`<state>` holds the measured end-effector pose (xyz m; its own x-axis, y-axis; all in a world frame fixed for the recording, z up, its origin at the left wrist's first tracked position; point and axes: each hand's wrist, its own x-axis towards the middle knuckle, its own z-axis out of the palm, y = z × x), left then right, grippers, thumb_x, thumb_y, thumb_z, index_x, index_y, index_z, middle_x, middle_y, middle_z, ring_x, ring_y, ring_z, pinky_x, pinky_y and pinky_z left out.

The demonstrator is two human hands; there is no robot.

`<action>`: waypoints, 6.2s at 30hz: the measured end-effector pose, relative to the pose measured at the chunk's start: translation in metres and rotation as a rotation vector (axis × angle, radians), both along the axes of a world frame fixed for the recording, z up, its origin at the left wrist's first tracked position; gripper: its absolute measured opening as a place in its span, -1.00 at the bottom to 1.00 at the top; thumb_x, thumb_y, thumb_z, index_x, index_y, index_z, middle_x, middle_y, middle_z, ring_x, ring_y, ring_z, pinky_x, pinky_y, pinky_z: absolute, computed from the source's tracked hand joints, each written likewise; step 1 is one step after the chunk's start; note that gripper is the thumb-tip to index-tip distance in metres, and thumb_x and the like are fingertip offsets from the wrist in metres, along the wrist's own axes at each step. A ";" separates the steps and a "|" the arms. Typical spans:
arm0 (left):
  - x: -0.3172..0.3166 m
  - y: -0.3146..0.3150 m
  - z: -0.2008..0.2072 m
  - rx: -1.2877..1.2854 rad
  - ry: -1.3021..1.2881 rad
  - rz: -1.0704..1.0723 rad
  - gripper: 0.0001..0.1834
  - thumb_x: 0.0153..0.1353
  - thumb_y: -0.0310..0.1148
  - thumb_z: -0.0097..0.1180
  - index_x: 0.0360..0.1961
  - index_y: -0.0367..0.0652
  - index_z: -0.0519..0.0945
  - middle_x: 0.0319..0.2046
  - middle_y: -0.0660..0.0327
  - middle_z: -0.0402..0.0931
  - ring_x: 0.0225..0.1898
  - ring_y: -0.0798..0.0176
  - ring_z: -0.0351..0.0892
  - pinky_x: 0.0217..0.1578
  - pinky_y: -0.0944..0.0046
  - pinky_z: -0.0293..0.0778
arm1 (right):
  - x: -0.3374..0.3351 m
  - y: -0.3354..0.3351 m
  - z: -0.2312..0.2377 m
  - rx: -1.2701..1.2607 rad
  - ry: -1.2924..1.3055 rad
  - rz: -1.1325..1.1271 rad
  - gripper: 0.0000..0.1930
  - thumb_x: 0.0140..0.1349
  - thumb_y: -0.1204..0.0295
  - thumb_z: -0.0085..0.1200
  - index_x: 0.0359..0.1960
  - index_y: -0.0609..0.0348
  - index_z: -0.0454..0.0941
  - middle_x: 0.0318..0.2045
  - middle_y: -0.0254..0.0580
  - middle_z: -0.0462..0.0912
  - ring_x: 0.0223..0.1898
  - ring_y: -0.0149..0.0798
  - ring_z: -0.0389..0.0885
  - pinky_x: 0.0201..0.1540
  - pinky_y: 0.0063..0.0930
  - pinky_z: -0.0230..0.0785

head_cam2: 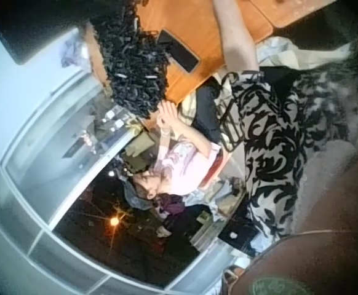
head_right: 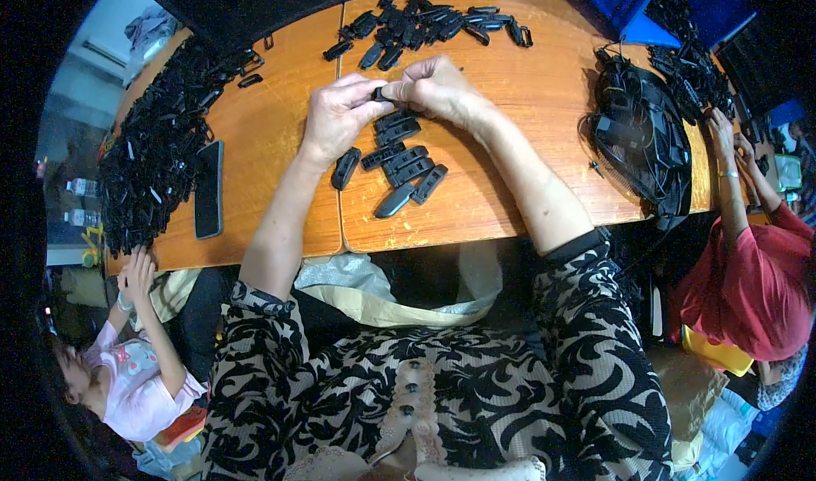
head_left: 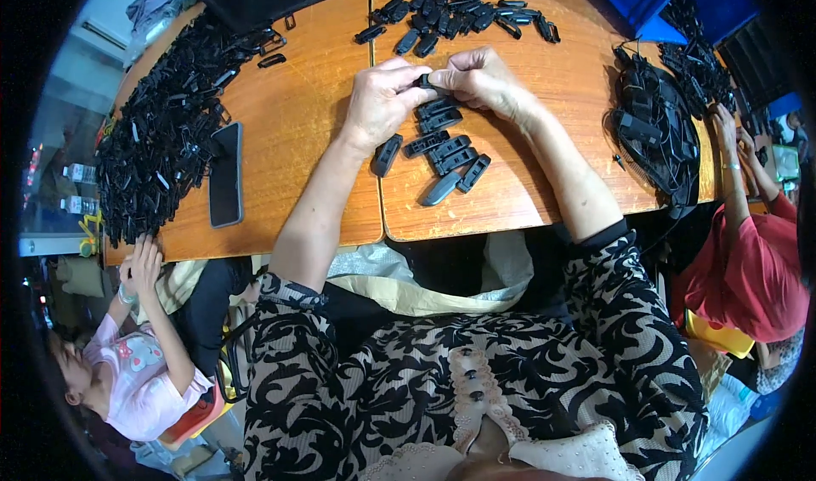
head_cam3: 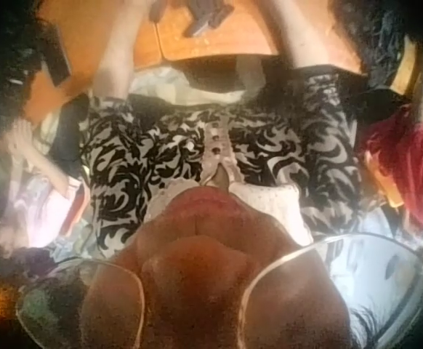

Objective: The person assembles small black plastic buckle components by hand on a production table.

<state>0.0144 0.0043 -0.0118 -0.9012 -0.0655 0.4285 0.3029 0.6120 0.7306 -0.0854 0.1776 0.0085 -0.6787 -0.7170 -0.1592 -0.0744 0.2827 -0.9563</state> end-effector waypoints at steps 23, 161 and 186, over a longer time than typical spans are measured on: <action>-0.065 -0.022 0.002 -0.410 -0.105 0.344 -0.70 0.20 -0.16 0.22 -0.08 0.00 0.71 -0.06 0.14 0.63 0.02 0.01 0.56 0.07 0.15 0.43 | -0.085 0.066 -0.027 0.478 1.229 -0.750 -0.71 0.21 0.20 0.11 -0.15 0.07 0.66 -0.05 0.06 0.57 0.06 0.04 0.50 -0.01 -0.07 0.45; -0.016 -0.001 0.001 0.608 -0.057 -0.133 -0.65 0.03 -0.61 0.36 -0.10 -0.23 0.71 -0.21 0.17 0.71 -0.25 0.43 0.66 -0.17 0.45 0.61 | -0.009 0.006 0.003 -0.176 -0.071 0.076 -0.59 0.18 0.00 0.28 -0.28 0.14 0.65 -0.50 -0.42 0.55 -0.59 -0.53 0.34 -0.56 -0.63 0.10; -0.025 -0.037 -0.004 -0.192 0.207 0.207 -0.60 0.08 -0.72 0.09 -0.10 -0.06 0.69 -0.21 0.22 0.57 -0.21 0.22 0.59 -0.18 0.28 0.53 | -0.009 -0.009 -0.004 0.255 1.079 -0.098 -0.79 0.19 0.32 0.20 -0.32 0.22 0.54 -0.36 -0.03 0.66 -0.21 0.05 0.64 -0.19 -0.09 0.48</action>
